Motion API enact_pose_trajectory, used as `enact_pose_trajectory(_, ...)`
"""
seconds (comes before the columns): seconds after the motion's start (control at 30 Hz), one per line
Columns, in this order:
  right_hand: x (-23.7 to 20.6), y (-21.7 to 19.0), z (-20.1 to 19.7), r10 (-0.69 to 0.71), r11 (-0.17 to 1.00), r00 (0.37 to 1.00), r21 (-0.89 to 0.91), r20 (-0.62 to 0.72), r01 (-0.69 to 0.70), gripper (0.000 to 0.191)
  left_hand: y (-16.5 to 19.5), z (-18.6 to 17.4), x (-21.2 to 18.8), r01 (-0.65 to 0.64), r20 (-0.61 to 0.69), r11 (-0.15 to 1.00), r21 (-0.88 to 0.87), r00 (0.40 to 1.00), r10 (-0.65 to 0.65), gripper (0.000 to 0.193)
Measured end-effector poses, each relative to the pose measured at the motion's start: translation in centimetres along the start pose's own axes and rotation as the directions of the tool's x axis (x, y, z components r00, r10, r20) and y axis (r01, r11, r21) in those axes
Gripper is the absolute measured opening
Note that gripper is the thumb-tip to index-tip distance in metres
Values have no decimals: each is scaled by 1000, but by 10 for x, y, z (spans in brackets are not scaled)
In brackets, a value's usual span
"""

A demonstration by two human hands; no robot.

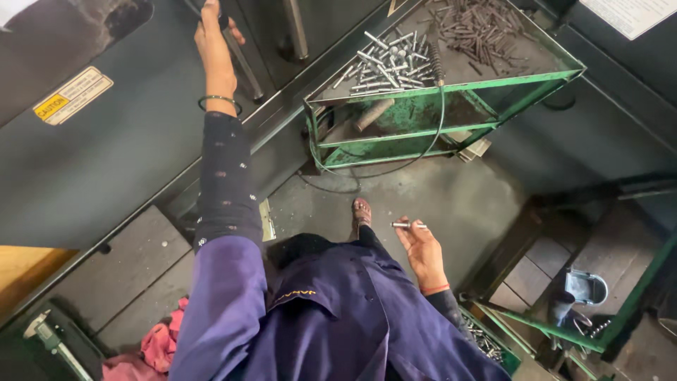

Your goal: The person picks up metal bolts from trays and bins, holds each one up and turns it while checking it, and measures some bolts with a handheld micrometer gauge. They place checked bolts into a blue bin and move between trays of finished and unfinished fasteners.

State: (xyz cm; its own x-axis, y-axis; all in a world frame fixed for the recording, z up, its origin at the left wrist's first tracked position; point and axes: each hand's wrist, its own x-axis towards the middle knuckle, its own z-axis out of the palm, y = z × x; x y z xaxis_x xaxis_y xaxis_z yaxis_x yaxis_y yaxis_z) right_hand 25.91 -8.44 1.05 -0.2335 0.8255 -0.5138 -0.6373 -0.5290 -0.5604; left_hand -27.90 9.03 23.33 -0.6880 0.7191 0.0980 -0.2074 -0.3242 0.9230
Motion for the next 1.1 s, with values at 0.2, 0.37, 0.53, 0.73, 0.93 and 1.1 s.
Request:
enact_pose_trajectory(0.2,-9,6,5,-17,997,1000,-81,-24,15,13,7,4,-4,-49,49,999,-6,998,50,45)
enact_pose_trajectory(0.37,-13,5,6,-43,995,999,-93,18,45,14,12,7,-5,-40,39,999,3,998,40,43)
enact_pose_trajectory(0.53,-15,-4,19,-71,992,996,-104,50,76,15,7,-8,-8,-94,-10,995,33,995,95,46)
enact_pose_trajectory(0.73,-14,-16,74,-22,990,987,-137,157,44,16,13,-82,-27,-162,-133,986,37,977,165,47)
enact_pose_trajectory(0.93,5,-11,135,65,962,959,-272,276,13,19,43,-190,-72,-213,-357,973,93,905,232,47)
enact_pose_trajectory(1.1,34,-4,155,185,933,912,-357,366,-46,18,73,-277,-116,-299,-581,951,77,762,287,48)
